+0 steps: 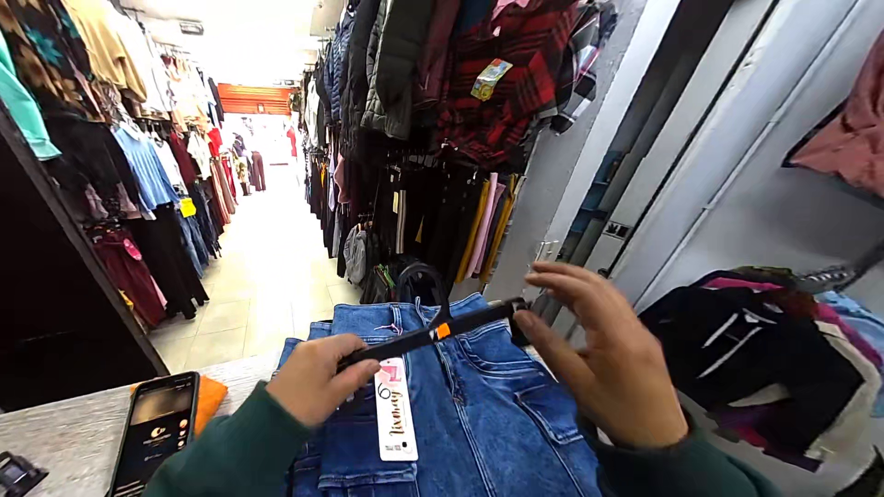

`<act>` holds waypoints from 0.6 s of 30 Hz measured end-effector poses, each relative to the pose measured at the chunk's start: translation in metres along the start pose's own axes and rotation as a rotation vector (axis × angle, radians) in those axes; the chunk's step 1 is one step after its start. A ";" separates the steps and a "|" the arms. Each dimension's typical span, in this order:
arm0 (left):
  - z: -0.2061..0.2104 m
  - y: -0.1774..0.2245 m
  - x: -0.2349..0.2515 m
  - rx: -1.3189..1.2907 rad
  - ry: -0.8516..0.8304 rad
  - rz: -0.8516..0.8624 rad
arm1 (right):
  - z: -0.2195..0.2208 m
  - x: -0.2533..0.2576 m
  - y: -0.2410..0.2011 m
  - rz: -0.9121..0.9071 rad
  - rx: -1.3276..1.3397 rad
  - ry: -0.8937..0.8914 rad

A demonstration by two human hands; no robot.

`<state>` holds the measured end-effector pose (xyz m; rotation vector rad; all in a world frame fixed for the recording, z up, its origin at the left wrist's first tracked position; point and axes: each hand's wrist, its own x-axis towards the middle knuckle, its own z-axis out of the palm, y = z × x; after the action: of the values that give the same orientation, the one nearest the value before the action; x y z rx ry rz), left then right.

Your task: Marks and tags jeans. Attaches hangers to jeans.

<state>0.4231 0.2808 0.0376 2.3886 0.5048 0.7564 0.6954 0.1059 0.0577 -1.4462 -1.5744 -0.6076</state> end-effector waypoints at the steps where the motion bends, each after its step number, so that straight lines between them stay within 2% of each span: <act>1: 0.005 0.003 0.016 0.010 0.013 0.005 | 0.001 0.014 -0.012 -0.081 -0.046 0.043; 3: 0.013 0.014 0.045 0.013 0.014 0.050 | 0.020 0.040 -0.036 -0.179 -0.004 0.003; 5: 0.018 0.026 0.067 -0.015 -0.020 0.035 | 0.054 0.061 -0.045 -0.181 0.046 -0.147; 7: 0.020 0.030 0.082 -0.026 -0.027 -0.026 | 0.089 0.072 -0.033 -0.089 0.033 -0.275; 10: 0.022 -0.006 0.097 -0.003 0.025 -0.037 | 0.131 0.067 0.008 0.066 0.082 -0.302; 12: 0.017 -0.037 0.099 0.033 0.002 -0.268 | 0.148 0.057 0.032 0.150 0.072 -0.372; 15: 0.026 -0.086 0.096 0.079 -0.023 -0.670 | 0.151 0.047 0.038 0.262 0.102 -0.512; 17: 0.031 -0.099 0.096 0.024 -0.059 -0.787 | 0.149 0.049 0.037 0.265 0.140 -0.569; 18: 0.031 -0.102 0.096 -0.030 -0.062 -0.774 | 0.148 0.050 0.036 0.248 0.157 -0.595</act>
<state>0.4979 0.3937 -0.0087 1.9317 1.2677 0.3273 0.6921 0.2617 0.0212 -1.7604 -1.7914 0.1095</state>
